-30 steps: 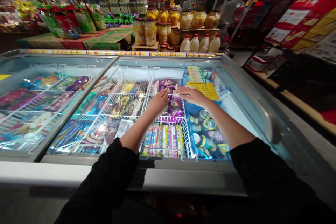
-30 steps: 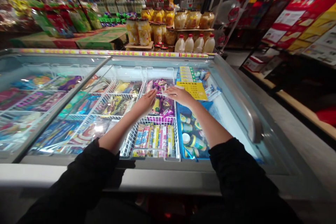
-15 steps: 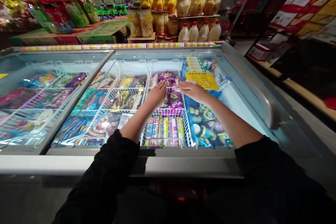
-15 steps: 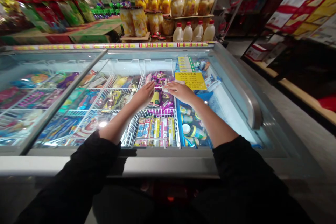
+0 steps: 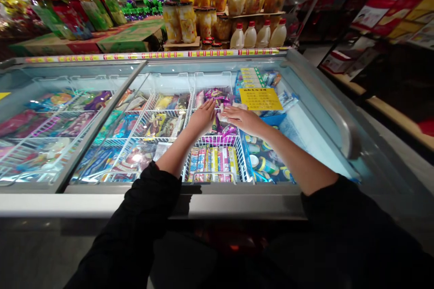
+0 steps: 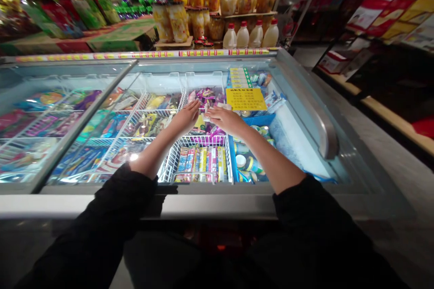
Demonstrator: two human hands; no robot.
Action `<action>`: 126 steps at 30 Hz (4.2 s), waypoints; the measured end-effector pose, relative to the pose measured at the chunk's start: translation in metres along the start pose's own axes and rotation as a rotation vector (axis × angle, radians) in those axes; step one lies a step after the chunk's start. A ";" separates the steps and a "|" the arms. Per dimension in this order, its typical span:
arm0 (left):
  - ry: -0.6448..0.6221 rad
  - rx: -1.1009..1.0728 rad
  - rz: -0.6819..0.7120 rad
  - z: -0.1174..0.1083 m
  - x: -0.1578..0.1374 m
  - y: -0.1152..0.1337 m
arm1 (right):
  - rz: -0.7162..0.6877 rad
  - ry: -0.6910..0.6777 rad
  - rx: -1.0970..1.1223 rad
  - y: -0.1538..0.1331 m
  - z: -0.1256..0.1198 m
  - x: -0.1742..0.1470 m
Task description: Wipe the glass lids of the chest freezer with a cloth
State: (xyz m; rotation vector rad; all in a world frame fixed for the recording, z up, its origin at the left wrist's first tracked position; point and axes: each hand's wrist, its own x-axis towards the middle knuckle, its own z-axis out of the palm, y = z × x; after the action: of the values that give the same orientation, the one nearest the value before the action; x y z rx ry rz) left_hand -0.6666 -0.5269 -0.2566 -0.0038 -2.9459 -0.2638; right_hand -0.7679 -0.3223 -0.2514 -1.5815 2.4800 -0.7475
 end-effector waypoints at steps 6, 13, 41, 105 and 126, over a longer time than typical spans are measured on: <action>0.015 -0.016 -0.005 -0.002 -0.002 0.002 | 0.137 0.077 -0.025 0.022 -0.016 0.008; 0.071 0.002 -0.005 -0.003 -0.008 0.006 | 0.060 0.024 -0.019 -0.013 0.004 -0.006; 0.026 -0.101 -0.015 -0.019 -0.170 0.082 | -0.005 0.010 -0.018 -0.052 0.010 -0.064; 0.134 -0.147 -0.050 -0.037 -0.181 0.097 | -0.084 0.109 0.067 -0.118 0.019 -0.176; 0.265 -0.427 0.216 -0.024 -0.220 0.177 | 0.197 0.388 0.430 -0.142 0.021 -0.220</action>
State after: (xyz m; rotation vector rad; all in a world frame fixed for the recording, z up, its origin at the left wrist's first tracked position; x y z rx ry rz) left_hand -0.4430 -0.3544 -0.2422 -0.3167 -2.5455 -0.7847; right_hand -0.5445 -0.1844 -0.2419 -1.1065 2.4266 -1.5476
